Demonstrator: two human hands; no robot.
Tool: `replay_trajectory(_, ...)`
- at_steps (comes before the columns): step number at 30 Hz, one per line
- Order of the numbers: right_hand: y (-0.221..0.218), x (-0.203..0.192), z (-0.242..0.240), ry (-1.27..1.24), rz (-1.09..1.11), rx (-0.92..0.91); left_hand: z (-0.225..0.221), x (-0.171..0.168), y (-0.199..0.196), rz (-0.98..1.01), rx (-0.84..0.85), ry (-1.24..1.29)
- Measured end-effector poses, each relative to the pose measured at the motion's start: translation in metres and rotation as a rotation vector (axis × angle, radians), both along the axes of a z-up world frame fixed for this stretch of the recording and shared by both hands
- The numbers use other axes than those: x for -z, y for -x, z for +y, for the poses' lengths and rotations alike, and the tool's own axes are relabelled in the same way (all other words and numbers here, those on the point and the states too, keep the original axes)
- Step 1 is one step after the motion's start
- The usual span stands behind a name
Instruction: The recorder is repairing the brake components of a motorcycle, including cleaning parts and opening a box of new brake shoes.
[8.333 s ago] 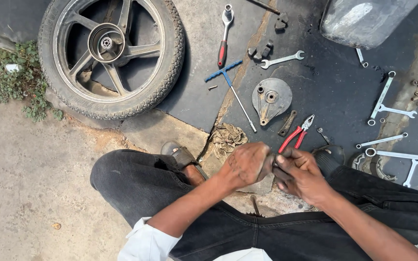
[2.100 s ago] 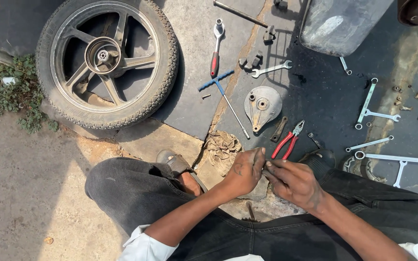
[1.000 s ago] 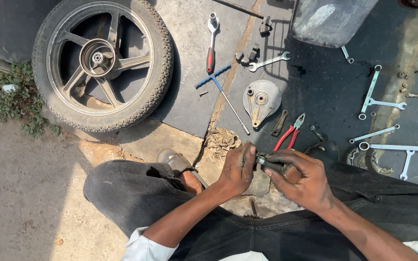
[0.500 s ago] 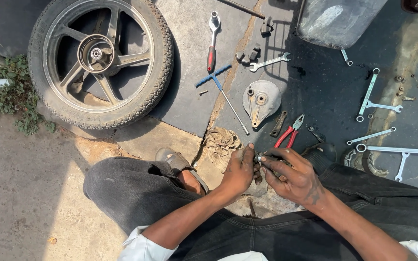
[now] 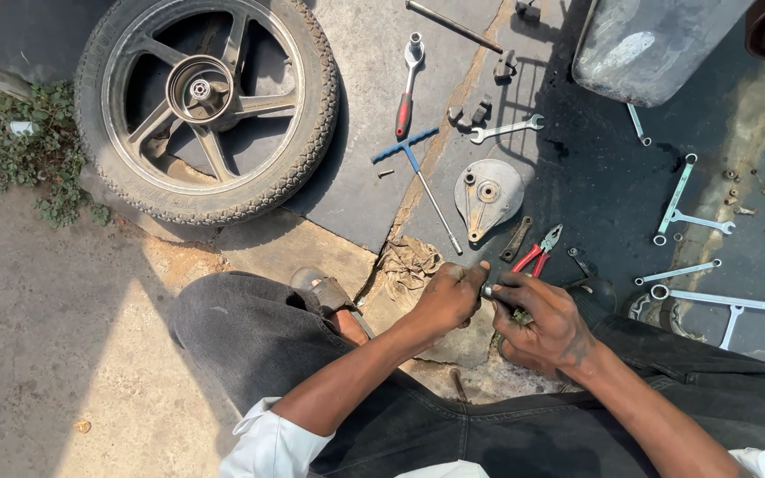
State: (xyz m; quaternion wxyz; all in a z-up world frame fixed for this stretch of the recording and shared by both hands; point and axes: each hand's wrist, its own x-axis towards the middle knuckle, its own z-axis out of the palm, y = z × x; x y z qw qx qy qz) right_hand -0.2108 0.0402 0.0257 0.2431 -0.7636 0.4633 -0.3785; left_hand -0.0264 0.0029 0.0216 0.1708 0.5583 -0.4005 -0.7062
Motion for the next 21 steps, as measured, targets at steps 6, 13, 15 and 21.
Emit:
replay_trajectory(6,0.01,0.01,0.0,0.062,0.133,-0.177,-0.003,-0.002,-0.003,0.167,0.052,-0.187)
replay_trajectory(13,0.003,-0.003,-0.007,0.277,0.2,-0.239,-0.003,0.003,-0.009,0.221,-0.034,-0.276)
replay_trajectory(15,-0.001,-0.006,-0.008,0.294,0.204,-0.233,-0.002,0.005,-0.009,0.223,-0.053,-0.28)
replay_trajectory(21,-0.01,0.0,0.0,0.225,0.196,-0.155,0.011,0.0,-0.004,-0.007,0.019,0.115)
